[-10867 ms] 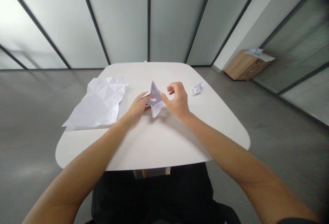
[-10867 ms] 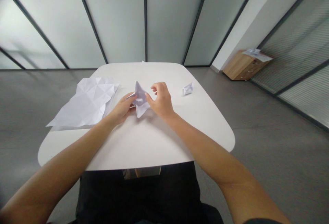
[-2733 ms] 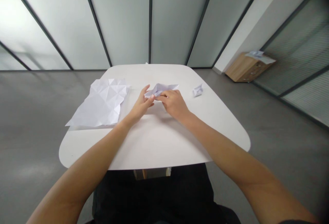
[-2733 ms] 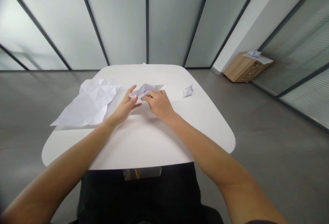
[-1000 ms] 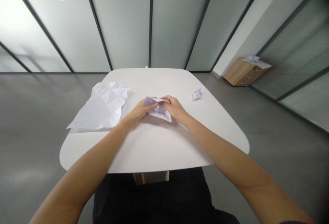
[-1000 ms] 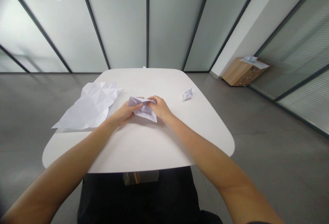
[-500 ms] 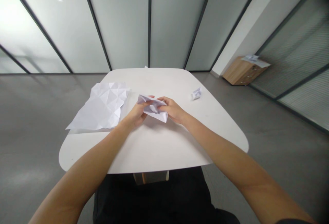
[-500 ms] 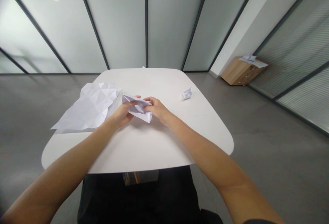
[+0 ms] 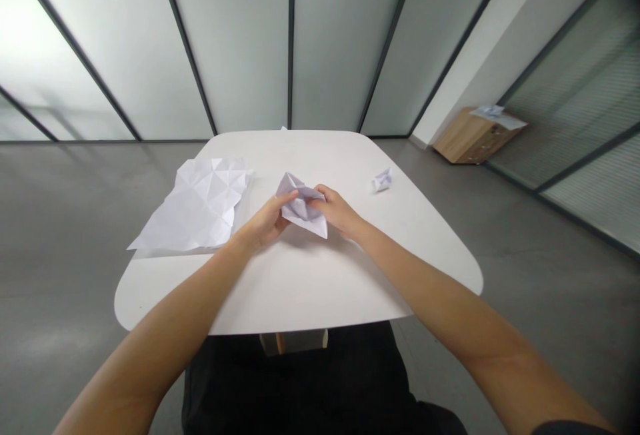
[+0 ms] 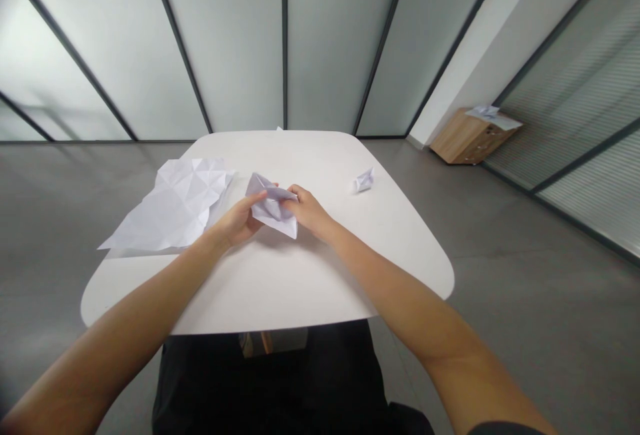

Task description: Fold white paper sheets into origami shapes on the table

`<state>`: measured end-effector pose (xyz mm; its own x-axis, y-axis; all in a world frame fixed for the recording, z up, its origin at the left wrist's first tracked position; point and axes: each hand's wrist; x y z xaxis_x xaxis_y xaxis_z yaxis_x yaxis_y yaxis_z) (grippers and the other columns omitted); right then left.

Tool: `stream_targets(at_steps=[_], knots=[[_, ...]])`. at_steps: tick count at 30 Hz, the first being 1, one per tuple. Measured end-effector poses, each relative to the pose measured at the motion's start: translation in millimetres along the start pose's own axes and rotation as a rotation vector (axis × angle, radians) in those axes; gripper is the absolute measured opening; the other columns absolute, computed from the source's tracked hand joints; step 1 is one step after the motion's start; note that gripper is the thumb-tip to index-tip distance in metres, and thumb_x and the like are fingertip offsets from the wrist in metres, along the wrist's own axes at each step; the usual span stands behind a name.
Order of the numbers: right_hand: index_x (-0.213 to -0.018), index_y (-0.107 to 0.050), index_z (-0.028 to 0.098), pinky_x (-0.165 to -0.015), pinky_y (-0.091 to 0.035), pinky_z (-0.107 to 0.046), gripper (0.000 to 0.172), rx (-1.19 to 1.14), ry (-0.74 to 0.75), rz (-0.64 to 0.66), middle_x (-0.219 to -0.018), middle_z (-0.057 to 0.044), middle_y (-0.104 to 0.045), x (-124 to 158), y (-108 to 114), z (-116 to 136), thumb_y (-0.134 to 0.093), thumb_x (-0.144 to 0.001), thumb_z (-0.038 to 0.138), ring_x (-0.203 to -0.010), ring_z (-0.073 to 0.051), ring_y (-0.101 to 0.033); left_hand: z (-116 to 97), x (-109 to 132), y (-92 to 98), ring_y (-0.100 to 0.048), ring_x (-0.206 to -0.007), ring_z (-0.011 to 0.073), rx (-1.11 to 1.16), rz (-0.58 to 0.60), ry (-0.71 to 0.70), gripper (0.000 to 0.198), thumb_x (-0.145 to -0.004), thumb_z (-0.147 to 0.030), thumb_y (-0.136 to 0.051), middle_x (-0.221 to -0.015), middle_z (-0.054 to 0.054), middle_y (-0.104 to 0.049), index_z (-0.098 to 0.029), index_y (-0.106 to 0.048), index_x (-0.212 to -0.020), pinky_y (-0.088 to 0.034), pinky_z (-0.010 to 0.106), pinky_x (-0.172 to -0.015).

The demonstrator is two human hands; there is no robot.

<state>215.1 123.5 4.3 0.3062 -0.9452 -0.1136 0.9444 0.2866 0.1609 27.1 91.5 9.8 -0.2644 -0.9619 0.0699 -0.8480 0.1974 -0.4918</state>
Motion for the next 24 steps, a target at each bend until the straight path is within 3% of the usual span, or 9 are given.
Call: stream_targets(at_steps=[5, 8, 11, 15, 20, 24], knots=[[-0.090, -0.073, 0.020, -0.070, -0.048, -0.029, 0.017, 0.141, 0.046, -0.023, -0.084, 0.000, -0.073, -2, 4, -5, -0.067, -0.081, 0.033, -0.078, -0.019, -0.064, 1, 0, 5.4, -0.068, -0.105, 0.0222, 0.003, 0.183, -0.072, 0.061, -0.085, -0.068, -0.073, -0.120, 0.007, -0.073, -0.024, -0.070, -0.127, -0.053, 0.032, -0.088], [-0.088, -0.076, 0.017, -0.070, -0.050, -0.029, 0.019, 0.130, 0.025, -0.038, -0.085, -0.002, -0.076, -2, 5, -4, -0.068, -0.081, 0.033, -0.078, -0.020, -0.067, 0, 0, 4.8, -0.068, -0.104, 0.0200, -0.037, 0.225, -0.094, 0.063, -0.085, -0.064, -0.075, -0.123, 0.007, -0.072, -0.026, -0.066, -0.135, -0.053, 0.029, -0.086], [-0.083, -0.076, 0.016, -0.066, -0.052, -0.030, 0.021, 0.080, -0.018, -0.028, -0.080, -0.004, -0.075, -1, 2, 0, -0.071, -0.080, 0.037, -0.073, -0.020, -0.067, 2, -3, 3.0, -0.068, -0.088, 0.0151, -0.074, 0.134, -0.109, 0.055, -0.085, -0.052, -0.081, -0.111, 0.006, -0.074, -0.023, -0.067, -0.129, -0.052, 0.025, -0.078], [-0.080, -0.074, 0.016, -0.061, -0.058, -0.032, 0.034, -0.061, -0.056, 0.078, -0.079, -0.007, -0.074, 2, -3, 5, -0.071, -0.083, 0.050, -0.073, -0.022, -0.068, 9, -10, 3.8, -0.065, -0.072, 0.0132, -0.110, -0.007, -0.153, 0.056, -0.080, -0.052, -0.085, -0.093, 0.004, -0.074, -0.017, -0.066, -0.120, -0.051, 0.025, -0.068], [-0.073, -0.070, 0.017, -0.054, -0.057, -0.032, 0.051, -0.051, -0.034, 0.130, -0.074, -0.009, -0.071, 3, -2, 5, -0.063, -0.087, 0.066, -0.069, -0.022, -0.066, 11, -12, 6.7, -0.065, -0.070, 0.0141, -0.281, -0.050, -0.129, 0.059, -0.075, -0.053, -0.088, -0.090, 0.004, -0.073, -0.016, -0.065, -0.115, -0.049, 0.025, -0.063], [-0.079, -0.071, 0.017, -0.058, -0.056, -0.031, 0.057, -0.059, -0.031, 0.119, -0.079, -0.009, -0.073, 4, -3, 4, -0.060, -0.088, 0.072, -0.075, -0.023, -0.068, 8, -8, 5.9, -0.065, -0.073, 0.0151, -0.406, -0.021, -0.076, 0.056, -0.076, -0.056, -0.085, -0.094, 0.006, -0.073, -0.015, -0.069, -0.109, -0.049, 0.026, -0.066]])
Point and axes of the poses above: each hand's wrist, its own x-axis away from the middle knuckle, its own y-axis out of the back of the hand, z = x × y
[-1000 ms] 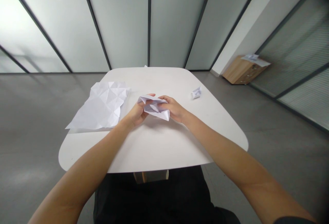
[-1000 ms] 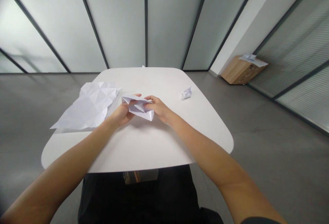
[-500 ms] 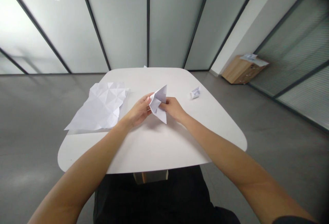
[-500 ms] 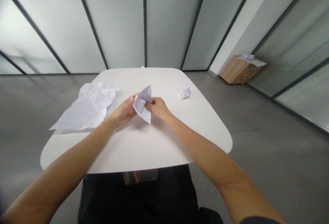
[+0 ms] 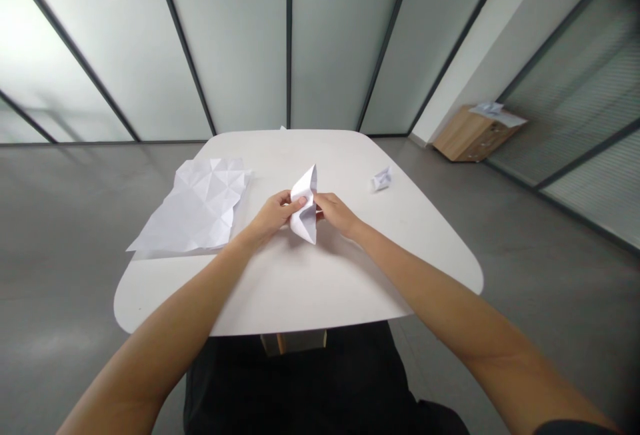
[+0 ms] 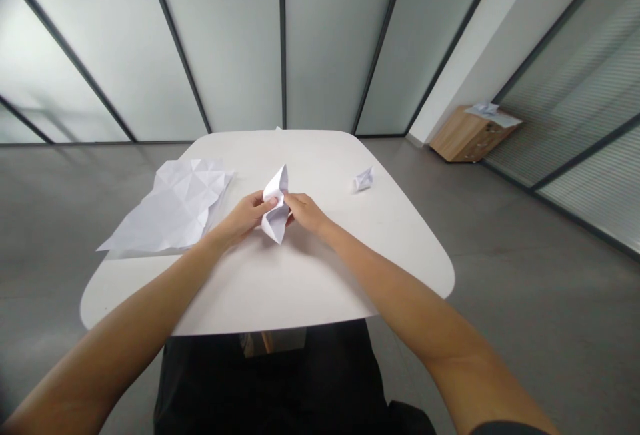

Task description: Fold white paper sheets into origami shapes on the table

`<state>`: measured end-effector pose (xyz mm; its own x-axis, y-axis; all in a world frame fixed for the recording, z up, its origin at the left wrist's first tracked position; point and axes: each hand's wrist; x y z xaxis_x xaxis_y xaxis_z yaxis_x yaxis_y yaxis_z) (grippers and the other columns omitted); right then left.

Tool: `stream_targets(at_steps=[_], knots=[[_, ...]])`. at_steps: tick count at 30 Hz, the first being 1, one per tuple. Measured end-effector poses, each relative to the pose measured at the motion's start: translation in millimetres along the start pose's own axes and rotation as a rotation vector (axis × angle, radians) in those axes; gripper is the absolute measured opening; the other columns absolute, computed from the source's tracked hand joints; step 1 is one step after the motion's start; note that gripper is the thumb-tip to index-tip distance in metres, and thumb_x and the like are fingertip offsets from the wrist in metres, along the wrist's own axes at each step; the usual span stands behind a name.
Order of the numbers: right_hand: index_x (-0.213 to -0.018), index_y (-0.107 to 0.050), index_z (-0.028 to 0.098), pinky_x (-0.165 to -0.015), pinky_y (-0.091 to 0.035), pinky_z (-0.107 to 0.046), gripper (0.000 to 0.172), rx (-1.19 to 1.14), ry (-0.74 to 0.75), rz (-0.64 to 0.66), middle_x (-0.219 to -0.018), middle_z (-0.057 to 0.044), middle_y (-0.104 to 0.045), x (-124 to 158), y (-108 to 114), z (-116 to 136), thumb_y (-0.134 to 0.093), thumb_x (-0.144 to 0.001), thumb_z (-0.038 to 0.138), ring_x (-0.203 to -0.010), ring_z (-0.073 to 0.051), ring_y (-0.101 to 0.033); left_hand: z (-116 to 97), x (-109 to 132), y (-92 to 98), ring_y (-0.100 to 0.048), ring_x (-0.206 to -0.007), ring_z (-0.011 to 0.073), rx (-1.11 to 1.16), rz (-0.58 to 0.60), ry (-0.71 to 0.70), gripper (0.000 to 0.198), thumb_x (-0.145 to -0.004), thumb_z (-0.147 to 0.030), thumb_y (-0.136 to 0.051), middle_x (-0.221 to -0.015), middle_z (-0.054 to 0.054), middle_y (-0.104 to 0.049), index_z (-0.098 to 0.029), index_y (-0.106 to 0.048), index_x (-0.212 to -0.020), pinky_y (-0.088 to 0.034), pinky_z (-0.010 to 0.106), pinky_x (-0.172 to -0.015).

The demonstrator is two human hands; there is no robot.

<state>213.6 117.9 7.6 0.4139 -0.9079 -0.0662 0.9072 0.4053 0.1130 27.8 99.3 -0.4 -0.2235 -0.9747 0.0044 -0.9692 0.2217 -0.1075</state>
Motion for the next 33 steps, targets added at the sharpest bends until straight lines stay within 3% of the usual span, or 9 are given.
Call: stream_targets(at_steps=[5, 8, 13, 16, 19, 23, 28, 33], knots=[[-0.084, -0.070, 0.019, -0.065, -0.057, -0.032, 0.065, 0.032, 0.045, -0.068, -0.085, -0.009, -0.073, -1, 1, 1, -0.051, -0.089, 0.081, -0.082, -0.023, -0.068, -1, 0, 0.6, -0.063, -0.072, 0.0151, -0.090, -0.110, -0.067, 0.046, -0.073, -0.052, -0.087, -0.087, 0.003, -0.070, -0.017, -0.067, -0.093, -0.047, 0.026, -0.065], [-0.089, -0.068, 0.022, -0.067, -0.056, -0.031, 0.055, 0.148, 0.128, -0.207, -0.085, -0.005, -0.071, -3, 5, 2, -0.061, -0.085, 0.076, -0.081, -0.021, -0.066, 0, -1, 0.5, -0.064, -0.074, 0.0166, -0.203, -0.122, -0.100, 0.041, -0.072, -0.048, -0.087, -0.085, 0.003, -0.071, -0.017, -0.067, -0.090, -0.046, 0.027, -0.065], [-0.086, -0.072, 0.020, -0.067, -0.049, -0.030, 0.029, 0.320, 0.201, -0.302, -0.080, -0.002, -0.071, -2, 10, 8, -0.075, -0.080, 0.049, -0.073, -0.017, -0.062, -1, 5, -3.6, -0.065, -0.078, 0.0172, -0.297, 0.071, -0.076, 0.040, -0.075, -0.044, -0.084, -0.093, 0.005, -0.072, -0.016, -0.070, -0.101, -0.048, 0.029, -0.070], [-0.082, -0.072, 0.020, -0.064, -0.045, -0.030, 0.027, 0.303, 0.195, -0.349, -0.076, 0.000, -0.070, -1, 11, 8, -0.074, -0.080, 0.047, -0.069, -0.017, -0.059, -4, 9, -6.3, -0.067, -0.090, 0.0191, -0.185, 0.205, -0.044, 0.043, -0.077, -0.040, -0.084, -0.105, 0.008, -0.072, -0.016, -0.068, -0.108, -0.051, 0.032, -0.080], [-0.079, -0.069, 0.020, -0.061, -0.042, -0.029, 0.030, 0.287, 0.193, -0.419, -0.070, 0.001, -0.065, -2, 13, 5, -0.076, -0.079, 0.049, -0.065, -0.015, -0.055, -6, 12, -7.2, -0.067, -0.096, 0.0192, -0.069, 0.248, 0.002, 0.051, -0.075, -0.036, -0.087, -0.111, 0.009, -0.071, -0.017, -0.065, -0.116, -0.052, 0.032, -0.084], [-0.081, -0.067, 0.019, -0.059, -0.043, -0.028, 0.037, 0.135, 0.171, -0.469, -0.070, 0.002, -0.063, -7, 16, 1, -0.079, -0.077, 0.054, -0.064, -0.015, -0.055, -10, 15, -6.0, -0.067, -0.098, 0.0190, 0.059, 0.260, 0.080, 0.067, -0.077, -0.039, -0.088, -0.125, 0.010, -0.067, -0.024, -0.057, -0.135, -0.054, 0.030, -0.081], [-0.096, -0.066, 0.021, -0.065, -0.050, -0.029, 0.050, -0.223, 0.126, -0.427, -0.082, 0.001, -0.067, -13, 20, 0, -0.084, -0.070, 0.061, -0.072, -0.016, -0.061, -14, 17, -4.5, -0.068, -0.100, 0.0222, 0.232, 0.273, 0.090, 0.057, -0.087, -0.064, -0.072, -0.119, 0.011, -0.069, -0.024, -0.065, -0.127, -0.057, 0.033, -0.082], [-0.108, -0.063, 0.025, -0.069, -0.052, -0.030, 0.063, -0.347, 0.087, -0.361, -0.079, 0.003, -0.062, -13, 20, 2, -0.088, -0.065, 0.065, -0.073, -0.016, -0.061, -16, 16, -7.4, -0.069, -0.101, 0.0203, 0.149, 0.242, 0.043, 0.049, -0.081, -0.049, -0.083, -0.118, 0.009, -0.071, -0.023, -0.068, -0.121, -0.055, 0.029, -0.083]])
Point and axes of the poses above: each hand's wrist, its own x-axis away from the middle knuckle, its own y-axis out of the back of the hand, z = x × y
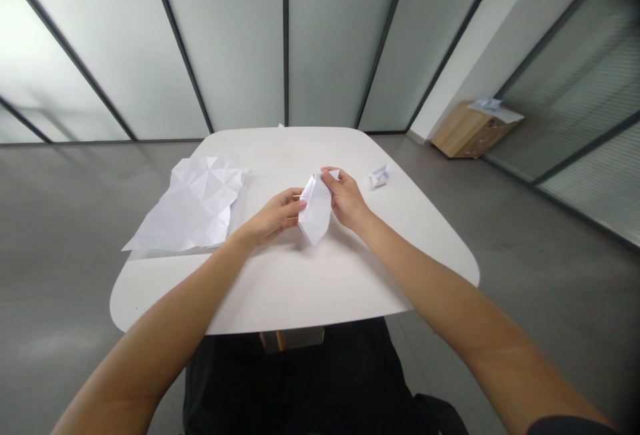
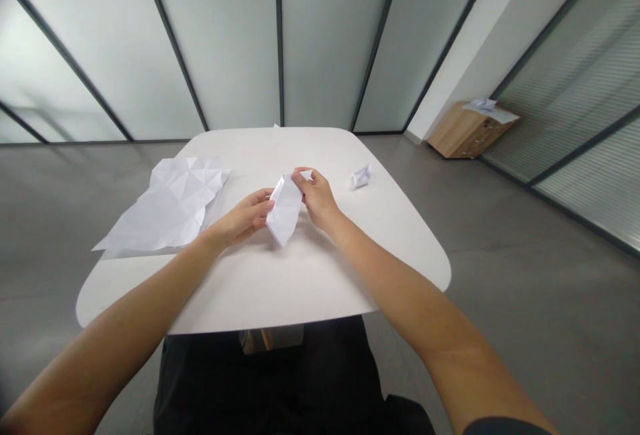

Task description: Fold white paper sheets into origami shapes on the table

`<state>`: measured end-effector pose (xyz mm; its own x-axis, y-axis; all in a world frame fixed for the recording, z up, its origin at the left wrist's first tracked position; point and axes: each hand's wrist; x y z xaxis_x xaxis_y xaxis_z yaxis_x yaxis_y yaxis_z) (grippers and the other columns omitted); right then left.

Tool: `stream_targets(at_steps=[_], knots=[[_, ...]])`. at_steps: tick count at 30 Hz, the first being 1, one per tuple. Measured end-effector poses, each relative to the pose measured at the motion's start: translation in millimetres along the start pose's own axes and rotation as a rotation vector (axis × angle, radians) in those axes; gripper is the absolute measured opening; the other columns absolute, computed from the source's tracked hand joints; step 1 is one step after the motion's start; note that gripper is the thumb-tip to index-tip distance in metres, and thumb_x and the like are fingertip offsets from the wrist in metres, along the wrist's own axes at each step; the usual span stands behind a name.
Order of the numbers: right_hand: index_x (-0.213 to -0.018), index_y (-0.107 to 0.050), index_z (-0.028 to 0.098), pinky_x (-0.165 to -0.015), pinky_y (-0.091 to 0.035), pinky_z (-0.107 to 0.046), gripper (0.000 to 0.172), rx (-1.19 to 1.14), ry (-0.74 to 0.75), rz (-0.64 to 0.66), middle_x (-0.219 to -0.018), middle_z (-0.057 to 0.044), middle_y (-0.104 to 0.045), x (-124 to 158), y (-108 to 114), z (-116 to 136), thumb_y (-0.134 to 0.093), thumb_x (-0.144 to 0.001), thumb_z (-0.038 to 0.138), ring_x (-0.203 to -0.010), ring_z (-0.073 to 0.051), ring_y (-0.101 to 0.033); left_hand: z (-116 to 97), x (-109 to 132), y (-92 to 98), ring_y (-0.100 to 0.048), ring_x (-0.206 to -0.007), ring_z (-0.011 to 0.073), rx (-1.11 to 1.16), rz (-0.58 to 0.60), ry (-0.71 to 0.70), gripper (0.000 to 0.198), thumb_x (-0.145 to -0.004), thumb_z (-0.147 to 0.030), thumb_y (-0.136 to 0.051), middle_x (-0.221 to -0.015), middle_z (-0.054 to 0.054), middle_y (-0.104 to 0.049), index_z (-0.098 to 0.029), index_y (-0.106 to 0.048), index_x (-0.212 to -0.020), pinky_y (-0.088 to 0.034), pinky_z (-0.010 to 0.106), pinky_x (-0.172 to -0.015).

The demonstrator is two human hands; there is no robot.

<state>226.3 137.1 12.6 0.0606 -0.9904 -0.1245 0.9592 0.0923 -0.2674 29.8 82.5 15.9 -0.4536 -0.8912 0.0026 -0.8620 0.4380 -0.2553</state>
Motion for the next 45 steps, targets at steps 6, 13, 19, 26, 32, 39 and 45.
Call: stream_targets(at_steps=[6, 13, 19, 26, 32, 39, 45], knots=[[-0.120, -0.053, 0.029, -0.069, -0.054, -0.029, 0.068, 0.102, -0.038, -0.065, -0.108, -0.003, -0.067, 5, -4, 2, -0.072, -0.076, 0.076, -0.091, -0.019, -0.066, 10, -11, 4.4, -0.069, -0.094, 0.0196, -0.229, -0.238, -0.185, 0.050, -0.079, -0.045, -0.083, -0.120, 0.010, -0.071, -0.018, -0.066, -0.117, -0.055, 0.030, -0.081], [-0.142, -0.047, 0.027, -0.076, -0.058, -0.036, 0.085, 0.409, 0.039, 0.057, -0.122, -0.009, -0.067, 12, -7, -4, -0.086, -0.070, 0.052, -0.092, -0.023, -0.069, 10, -14, 11.1, -0.068, -0.098, 0.0188, -0.462, -0.427, -0.323, 0.041, -0.083, -0.040, -0.079, -0.126, 0.009, -0.068, -0.019, -0.066, -0.115, -0.055, 0.031, -0.085], [-0.138, -0.056, 0.025, -0.074, -0.060, -0.037, 0.069, 0.342, 0.019, 0.097, -0.112, -0.007, -0.071, 12, -8, 4, -0.079, -0.075, 0.040, -0.092, -0.024, -0.070, 11, -14, 11.9, -0.069, -0.097, 0.0187, -0.430, -0.451, -0.302, 0.038, -0.085, -0.044, -0.077, -0.120, 0.007, -0.068, -0.021, -0.065, -0.112, -0.057, 0.032, -0.087], [-0.128, -0.058, 0.027, -0.070, -0.059, -0.035, 0.063, 0.154, -0.083, 0.122, -0.104, -0.002, -0.069, 15, -11, 13, -0.079, -0.069, 0.034, -0.094, -0.024, -0.069, 1, -9, 7.5, -0.068, -0.096, 0.0170, -0.297, -0.420, -0.248, 0.040, -0.082, -0.042, -0.078, -0.121, 0.006, -0.065, -0.021, -0.062, -0.112, -0.058, 0.032, -0.087], [-0.124, -0.057, 0.028, -0.070, -0.056, -0.033, 0.060, 0.081, -0.134, 0.127, -0.100, 0.001, -0.069, 14, -8, 14, -0.080, -0.069, 0.034, -0.091, -0.022, -0.068, 2, -11, 14.6, -0.066, -0.101, 0.0157, -0.100, -0.348, -0.203, 0.036, -0.083, -0.038, -0.077, -0.118, 0.004, -0.063, -0.022, -0.060, -0.110, -0.057, 0.033, -0.090], [-0.123, -0.056, 0.028, -0.076, -0.056, -0.036, 0.062, 0.076, -0.124, 0.122, -0.096, 0.002, -0.071, 14, -10, 9, -0.084, -0.069, 0.039, -0.091, -0.022, -0.068, 2, -11, 14.2, -0.065, -0.097, 0.0162, -0.205, -0.360, -0.181, 0.034, -0.085, -0.046, -0.075, -0.107, 0.003, -0.065, -0.020, -0.061, -0.102, -0.057, 0.032, -0.086], [-0.123, -0.059, 0.028, -0.074, -0.055, -0.033, 0.061, 0.082, -0.149, 0.130, -0.097, 0.001, -0.073, 13, -7, 5, -0.084, -0.070, 0.046, -0.091, -0.022, -0.069, 1, -11, 12.2, -0.066, -0.097, 0.0147, -0.245, -0.372, -0.248, 0.037, -0.086, -0.047, -0.077, -0.111, 0.003, -0.064, -0.021, -0.057, -0.104, -0.058, 0.033, -0.087]])
Point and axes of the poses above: each hand's wrist, its own x-axis away from the middle knuckle, its own y-axis out of the back of the hand, z = x × y
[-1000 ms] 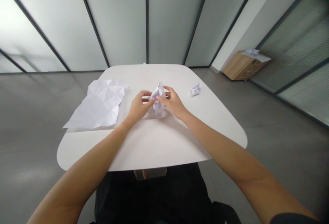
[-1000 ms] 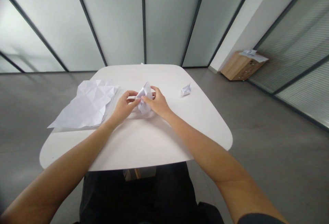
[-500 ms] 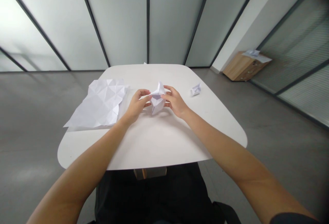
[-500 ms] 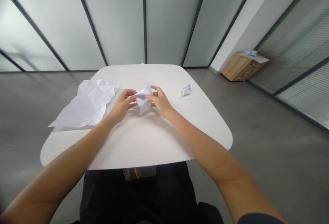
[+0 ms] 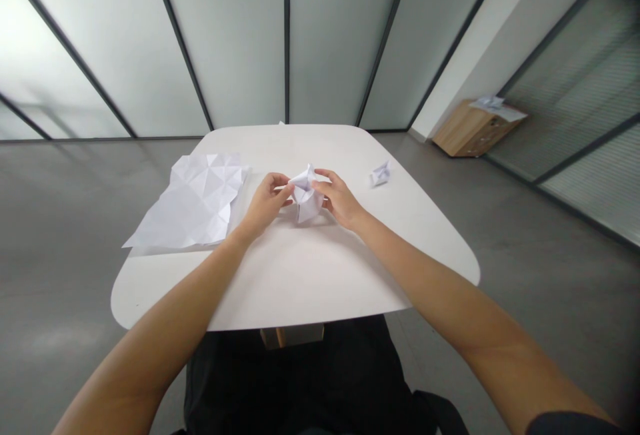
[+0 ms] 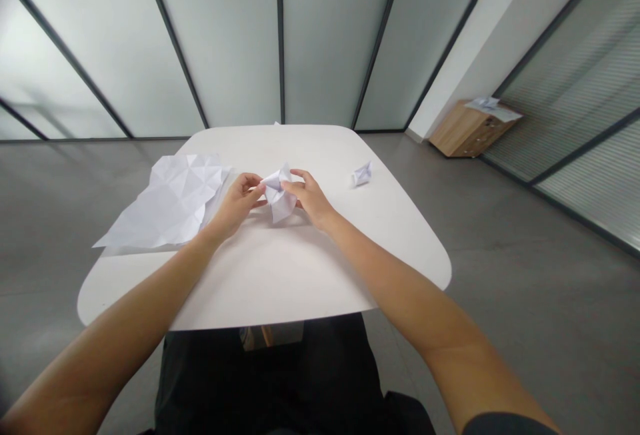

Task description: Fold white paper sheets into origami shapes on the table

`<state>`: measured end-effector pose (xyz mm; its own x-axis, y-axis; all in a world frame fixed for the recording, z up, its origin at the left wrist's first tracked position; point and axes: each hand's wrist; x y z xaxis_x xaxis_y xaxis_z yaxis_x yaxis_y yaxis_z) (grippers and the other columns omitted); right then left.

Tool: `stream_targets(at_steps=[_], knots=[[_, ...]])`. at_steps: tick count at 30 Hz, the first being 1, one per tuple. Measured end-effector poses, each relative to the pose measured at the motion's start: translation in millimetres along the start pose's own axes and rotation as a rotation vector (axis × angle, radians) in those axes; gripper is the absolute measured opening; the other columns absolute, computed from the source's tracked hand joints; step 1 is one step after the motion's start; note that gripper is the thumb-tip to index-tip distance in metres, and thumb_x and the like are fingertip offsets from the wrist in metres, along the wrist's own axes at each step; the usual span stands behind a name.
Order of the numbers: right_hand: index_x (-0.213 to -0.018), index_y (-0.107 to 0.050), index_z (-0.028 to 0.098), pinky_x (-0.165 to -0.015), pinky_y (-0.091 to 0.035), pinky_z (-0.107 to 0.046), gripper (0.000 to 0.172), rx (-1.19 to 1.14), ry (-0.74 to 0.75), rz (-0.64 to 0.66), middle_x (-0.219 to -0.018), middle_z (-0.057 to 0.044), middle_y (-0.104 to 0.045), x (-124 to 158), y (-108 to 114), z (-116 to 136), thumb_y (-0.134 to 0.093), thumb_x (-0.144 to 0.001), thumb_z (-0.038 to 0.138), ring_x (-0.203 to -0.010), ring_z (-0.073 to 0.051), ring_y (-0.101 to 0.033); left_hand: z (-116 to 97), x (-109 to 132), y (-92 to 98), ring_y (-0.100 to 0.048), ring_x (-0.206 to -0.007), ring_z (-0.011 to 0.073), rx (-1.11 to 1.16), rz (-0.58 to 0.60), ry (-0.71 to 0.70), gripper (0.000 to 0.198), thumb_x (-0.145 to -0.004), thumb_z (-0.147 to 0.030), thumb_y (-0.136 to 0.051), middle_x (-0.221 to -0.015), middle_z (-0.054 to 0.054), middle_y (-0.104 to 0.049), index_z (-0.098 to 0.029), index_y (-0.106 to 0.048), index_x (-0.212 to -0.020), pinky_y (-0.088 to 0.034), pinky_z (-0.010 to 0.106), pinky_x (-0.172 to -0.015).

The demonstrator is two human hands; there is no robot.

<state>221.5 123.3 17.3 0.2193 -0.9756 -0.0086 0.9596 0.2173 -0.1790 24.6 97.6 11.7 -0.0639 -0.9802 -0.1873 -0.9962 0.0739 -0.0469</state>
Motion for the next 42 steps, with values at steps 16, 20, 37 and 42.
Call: stream_targets(at_steps=[16, 20, 37, 42], knots=[[-0.104, -0.065, 0.024, -0.077, -0.056, -0.037, 0.049, -0.142, 0.043, -0.017, -0.103, -0.007, -0.076, 0, -4, -4, -0.084, -0.070, 0.053, -0.093, -0.027, -0.070, 2, -1, -2.2, -0.064, -0.093, 0.0139, -0.094, 0.044, -0.052, 0.035, -0.088, -0.045, -0.075, -0.113, 0.004, -0.065, -0.022, -0.058, -0.108, -0.053, 0.025, -0.077], [-0.105, -0.066, 0.023, -0.075, -0.055, -0.035, 0.053, -0.168, 0.055, 0.027, -0.101, -0.006, -0.076, 2, -4, -4, -0.087, -0.069, 0.055, -0.089, -0.025, -0.069, 1, -1, -1.9, -0.060, -0.083, 0.0111, -0.080, 0.057, -0.052, 0.035, -0.087, -0.047, -0.076, -0.103, 0.002, -0.066, -0.021, -0.060, -0.105, -0.048, 0.021, -0.071], [-0.103, -0.066, 0.024, -0.073, -0.051, -0.027, 0.049, -0.234, 0.148, 0.023, -0.092, 0.002, -0.072, -1, -4, -6, -0.094, -0.068, 0.043, -0.080, -0.015, -0.065, -1, 0, 0.7, -0.065, -0.105, 0.0185, -0.501, -0.227, -0.394, 0.023, -0.091, -0.037, -0.072, -0.113, 0.006, -0.065, -0.022, -0.063, -0.107, -0.056, 0.028, -0.081], [-0.103, -0.067, 0.023, -0.079, -0.054, -0.032, 0.053, -0.074, 0.226, -0.044, -0.096, -0.001, -0.073, 2, -11, -11, -0.094, -0.065, 0.048, -0.088, -0.019, -0.066, -7, 7, -2.5, -0.063, -0.077, 0.0127, -0.754, -0.163, -0.565, 0.011, -0.094, -0.033, -0.070, -0.094, 0.002, -0.068, -0.022, -0.070, -0.095, -0.054, 0.027, -0.073]])
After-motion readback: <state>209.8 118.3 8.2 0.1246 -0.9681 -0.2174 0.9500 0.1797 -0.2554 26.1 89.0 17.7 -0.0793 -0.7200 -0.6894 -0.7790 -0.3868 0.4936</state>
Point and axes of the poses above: each hand's wrist, its own x-axis away from the middle knuckle, its own y-axis out of the back of the hand, z = x × y
